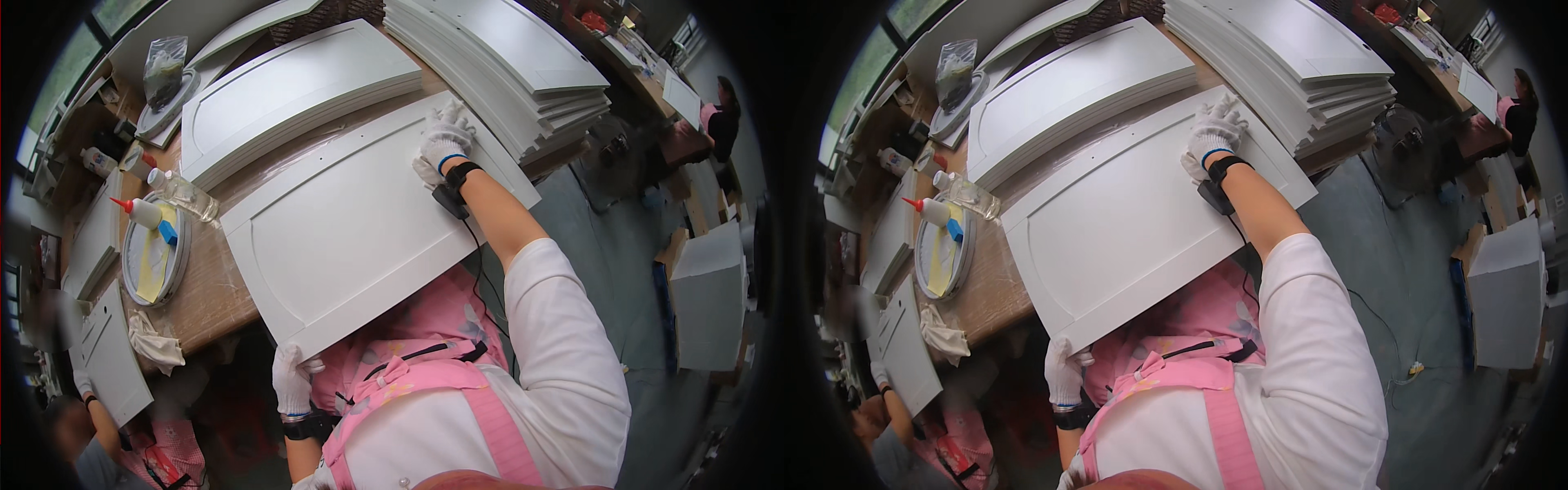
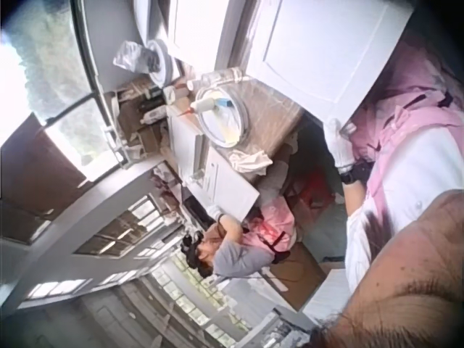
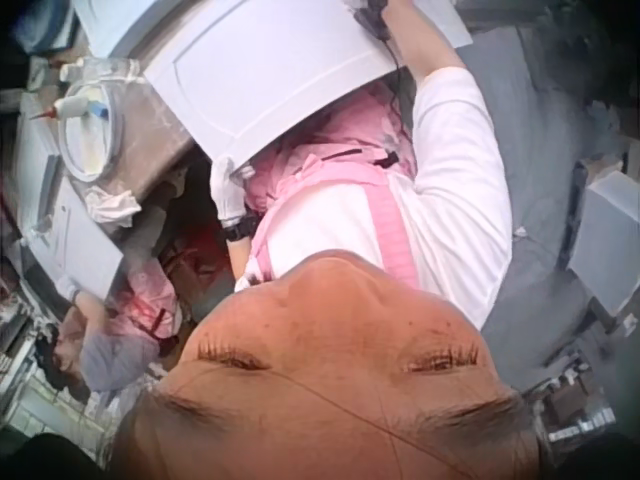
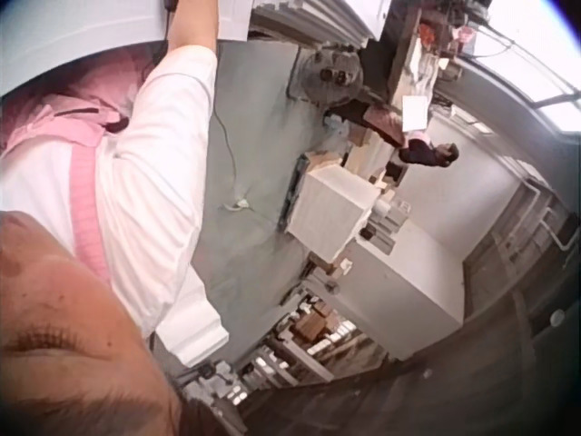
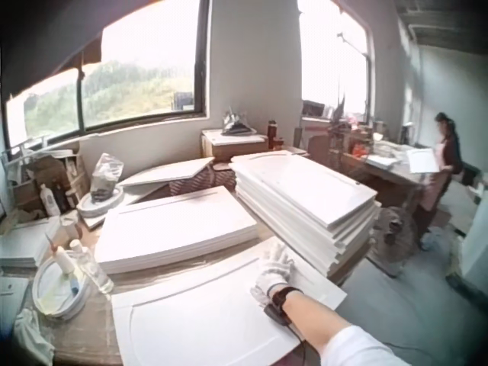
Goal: Cleaning and inspecting white cabinet doors using a cloth and a small scraper tool.
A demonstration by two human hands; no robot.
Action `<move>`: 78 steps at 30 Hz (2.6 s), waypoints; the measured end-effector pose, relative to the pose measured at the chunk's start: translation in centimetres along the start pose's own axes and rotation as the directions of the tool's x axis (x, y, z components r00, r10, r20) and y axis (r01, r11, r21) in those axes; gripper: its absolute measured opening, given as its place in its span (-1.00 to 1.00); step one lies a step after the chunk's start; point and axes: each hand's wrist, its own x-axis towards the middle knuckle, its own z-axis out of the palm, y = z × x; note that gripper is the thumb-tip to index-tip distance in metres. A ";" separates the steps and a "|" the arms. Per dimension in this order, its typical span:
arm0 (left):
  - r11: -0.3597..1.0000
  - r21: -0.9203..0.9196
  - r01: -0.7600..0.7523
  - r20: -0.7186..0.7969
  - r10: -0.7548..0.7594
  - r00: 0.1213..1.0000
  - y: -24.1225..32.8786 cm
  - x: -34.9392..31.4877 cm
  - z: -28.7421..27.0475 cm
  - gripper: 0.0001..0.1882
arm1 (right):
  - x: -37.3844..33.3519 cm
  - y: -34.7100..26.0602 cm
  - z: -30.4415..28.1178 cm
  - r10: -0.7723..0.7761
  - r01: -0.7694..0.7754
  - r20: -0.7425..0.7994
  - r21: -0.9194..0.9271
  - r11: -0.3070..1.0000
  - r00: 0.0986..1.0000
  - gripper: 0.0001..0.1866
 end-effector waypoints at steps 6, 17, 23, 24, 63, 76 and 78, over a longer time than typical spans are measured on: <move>0.999 0.018 -0.031 -0.051 0.032 0.998 0.4 0.3 1.6 -0.61 | -12.7 -7.6 -8.4 -0.844 0.634 0.248 0.569 0.524 0.475 -0.19; 0.998 0.017 -0.056 -0.025 0.056 0.998 0.8 -1.3 -0.6 -0.65 | -7.2 -1.9 -3.0 -0.544 0.486 -0.062 0.541 0.686 0.837 -0.73; 0.999 -0.001 -0.034 -0.067 0.034 0.997 1.6 -2.1 -1.1 -0.58 | -8.9 -4.2 -4.9 -0.640 0.418 -0.126 0.847 0.328 0.758 -0.72; 1.000 0.013 -0.021 -0.056 0.022 0.998 1.5 -2.5 -1.7 -0.57 | -9.4 -5.5 -8.1 -0.703 0.267 0.063 0.898 0.350 0.708 -0.71; 0.874 -0.463 -0.146 -0.438 -0.082 0.895 -0.2 -3.9 -1.5 -0.68 | 10.5 -12.5 0.9 -0.609 0.407 0.327 0.510 0.758 0.723 -0.71; -0.167 0.803 -0.572 0.585 0.403 0.703 2.0 -2.5 12.2 -0.47 | 5.0 13.4 3.1 -0.194 0.088 0.055 0.750 0.656 0.979 -0.77; -0.264 0.759 -0.595 0.651 0.288 0.702 1.8 -0.4 15.0 -0.34 | 3.9 13.6 3.5 -0.247 0.160 0.020 0.711 0.685 0.969 -0.81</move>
